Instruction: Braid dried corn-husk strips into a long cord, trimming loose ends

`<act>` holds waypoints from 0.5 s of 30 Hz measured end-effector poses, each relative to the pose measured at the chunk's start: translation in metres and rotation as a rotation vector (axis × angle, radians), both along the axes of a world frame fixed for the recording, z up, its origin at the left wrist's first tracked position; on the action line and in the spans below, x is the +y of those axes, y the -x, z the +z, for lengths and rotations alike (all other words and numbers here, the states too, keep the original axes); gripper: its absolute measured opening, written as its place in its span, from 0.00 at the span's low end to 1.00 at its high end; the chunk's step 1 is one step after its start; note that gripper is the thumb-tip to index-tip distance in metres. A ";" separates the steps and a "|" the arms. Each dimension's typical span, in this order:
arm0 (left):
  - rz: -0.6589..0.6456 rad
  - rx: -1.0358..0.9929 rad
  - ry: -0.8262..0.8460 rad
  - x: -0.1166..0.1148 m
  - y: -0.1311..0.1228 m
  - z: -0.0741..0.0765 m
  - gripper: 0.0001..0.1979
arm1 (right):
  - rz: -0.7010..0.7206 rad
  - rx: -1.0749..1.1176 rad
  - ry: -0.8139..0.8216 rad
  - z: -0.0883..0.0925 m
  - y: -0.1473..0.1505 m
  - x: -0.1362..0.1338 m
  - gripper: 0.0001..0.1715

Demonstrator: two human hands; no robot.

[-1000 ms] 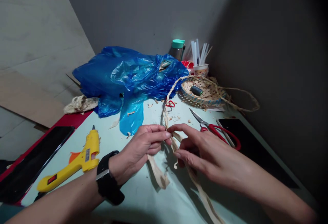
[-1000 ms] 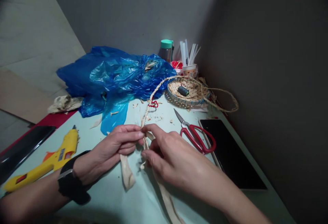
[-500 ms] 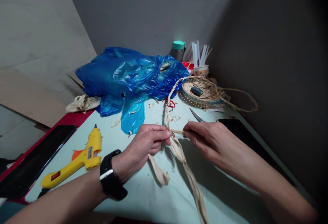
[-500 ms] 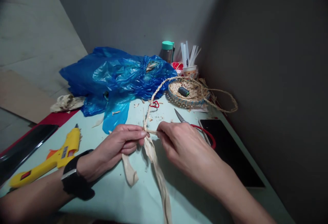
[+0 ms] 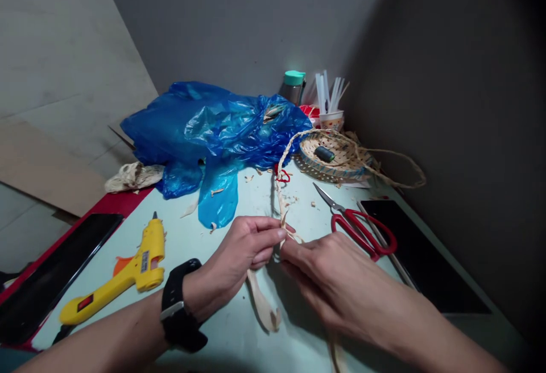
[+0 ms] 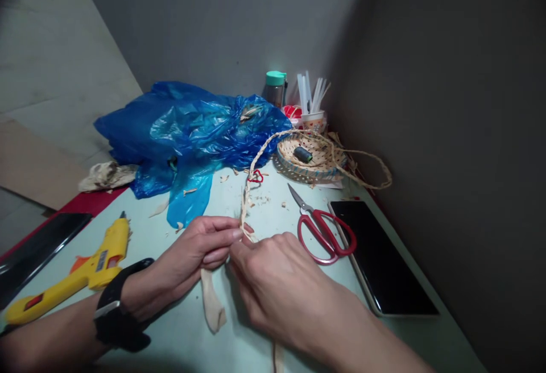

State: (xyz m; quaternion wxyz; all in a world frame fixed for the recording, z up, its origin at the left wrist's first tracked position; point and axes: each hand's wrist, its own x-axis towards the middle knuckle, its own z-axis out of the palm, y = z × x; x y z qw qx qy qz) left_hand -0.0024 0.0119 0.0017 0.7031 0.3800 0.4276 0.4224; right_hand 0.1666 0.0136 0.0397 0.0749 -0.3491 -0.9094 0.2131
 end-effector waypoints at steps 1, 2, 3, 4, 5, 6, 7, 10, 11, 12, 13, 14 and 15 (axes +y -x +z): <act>0.003 -0.017 0.009 0.000 0.000 0.000 0.07 | -0.038 0.058 0.015 0.002 -0.001 0.002 0.10; 0.001 -0.035 0.016 -0.001 0.000 0.001 0.07 | -0.103 0.125 0.016 0.003 -0.003 0.005 0.13; -0.002 -0.049 0.020 -0.001 0.001 0.001 0.07 | -0.183 0.190 0.004 0.004 -0.004 0.008 0.14; -0.005 -0.058 0.023 -0.001 0.001 0.002 0.08 | -0.257 0.238 -0.002 0.003 -0.004 0.011 0.14; -0.008 -0.063 0.024 -0.002 0.001 0.003 0.08 | -0.304 0.263 0.017 0.002 -0.005 0.014 0.13; -0.011 -0.062 0.023 -0.002 0.001 0.004 0.08 | -0.311 0.274 0.074 -0.001 -0.004 0.016 0.13; -0.017 -0.059 0.017 -0.002 0.000 0.005 0.09 | -0.281 0.284 0.171 -0.004 -0.003 0.019 0.14; -0.027 -0.016 -0.014 -0.001 0.000 0.003 0.10 | -0.167 0.351 0.481 -0.017 0.001 0.022 0.17; -0.024 0.021 -0.032 -0.001 0.000 0.002 0.10 | -0.166 0.383 0.518 -0.021 0.003 0.022 0.17; -0.018 0.070 -0.061 0.000 0.000 0.001 0.09 | -0.175 0.413 0.525 -0.023 0.004 0.022 0.16; -0.016 0.131 -0.097 0.000 0.001 0.000 0.08 | -0.186 0.434 0.513 -0.025 0.005 0.022 0.16; -0.015 0.203 -0.143 0.000 0.002 0.000 0.08 | -0.191 0.445 0.498 -0.026 0.005 0.022 0.16; -0.020 0.284 -0.198 0.000 0.002 0.000 0.08 | -0.187 0.456 0.490 -0.026 0.006 0.021 0.15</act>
